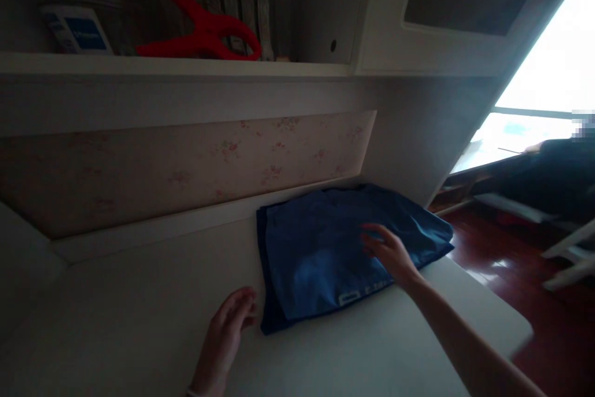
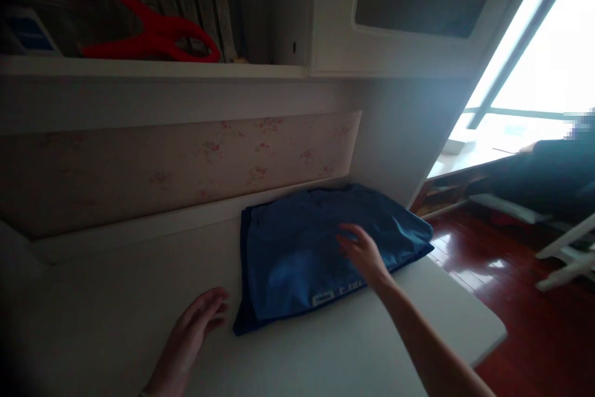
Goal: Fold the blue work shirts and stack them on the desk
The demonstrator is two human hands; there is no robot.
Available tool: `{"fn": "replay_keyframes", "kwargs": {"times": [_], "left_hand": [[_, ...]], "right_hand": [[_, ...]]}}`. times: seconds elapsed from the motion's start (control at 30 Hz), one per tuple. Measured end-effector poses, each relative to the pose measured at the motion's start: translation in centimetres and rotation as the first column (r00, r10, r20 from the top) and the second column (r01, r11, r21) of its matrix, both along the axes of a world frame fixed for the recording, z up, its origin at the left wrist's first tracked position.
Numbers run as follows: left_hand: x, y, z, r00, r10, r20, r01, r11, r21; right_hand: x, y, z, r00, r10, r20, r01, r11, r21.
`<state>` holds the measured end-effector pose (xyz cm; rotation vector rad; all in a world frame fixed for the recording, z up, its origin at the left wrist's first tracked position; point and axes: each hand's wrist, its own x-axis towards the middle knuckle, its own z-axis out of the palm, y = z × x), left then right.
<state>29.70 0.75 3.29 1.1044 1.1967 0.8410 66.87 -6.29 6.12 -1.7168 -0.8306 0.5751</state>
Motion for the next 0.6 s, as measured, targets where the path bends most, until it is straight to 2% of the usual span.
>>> {"fn": "replay_keyframes", "kwargs": {"times": [0.03,0.07,0.1,0.17,0.23,0.33,0.43,0.53,0.6], "left_hand": [[1.7,0.9,0.3,0.996,-0.064,-0.068,0.067,0.996,0.051],[3.3,2.0,0.4,0.98,-0.113,-0.163,0.132,0.986,0.105],[4.9,3.1,0.3,0.953,-0.142,-0.267,0.188,0.97,0.155],[7.7,5.6,-0.4,0.885,-0.14,-0.443,0.262,0.938,0.227],[9.4,7.7,-1.4,0.843,-0.105,-0.528,0.279,0.924,0.261],[10.0,9.5,-2.4,0.801,-0.058,-0.596,0.282,0.914,0.29],[9.0,9.8,-2.7,0.78,-0.053,-0.624,0.309,0.899,0.31],[7.4,10.2,-2.4,0.806,-0.032,-0.591,0.279,0.901,0.331],[6.1,11.1,-1.7,0.846,0.018,-0.532,0.201,0.915,0.351]], "right_hand": [[3.5,0.6,0.9,0.98,-0.159,0.123,0.164,0.986,-0.029],[6.8,1.1,1.7,0.927,-0.267,0.261,0.301,0.949,-0.097],[9.6,1.5,2.3,0.878,-0.325,0.352,0.398,0.904,-0.157],[13.9,1.9,3.0,0.823,-0.353,0.445,0.491,0.836,-0.244],[16.2,2.1,2.9,0.832,-0.328,0.448,0.487,0.818,-0.305],[17.1,2.5,1.6,0.859,-0.255,0.444,0.439,0.812,-0.384],[16.4,3.2,0.1,0.887,-0.202,0.415,0.382,0.828,-0.411],[14.7,4.5,-0.3,0.924,-0.19,0.333,0.31,0.881,-0.357],[13.0,5.8,0.3,0.954,-0.182,0.24,0.245,0.932,-0.268]]}}
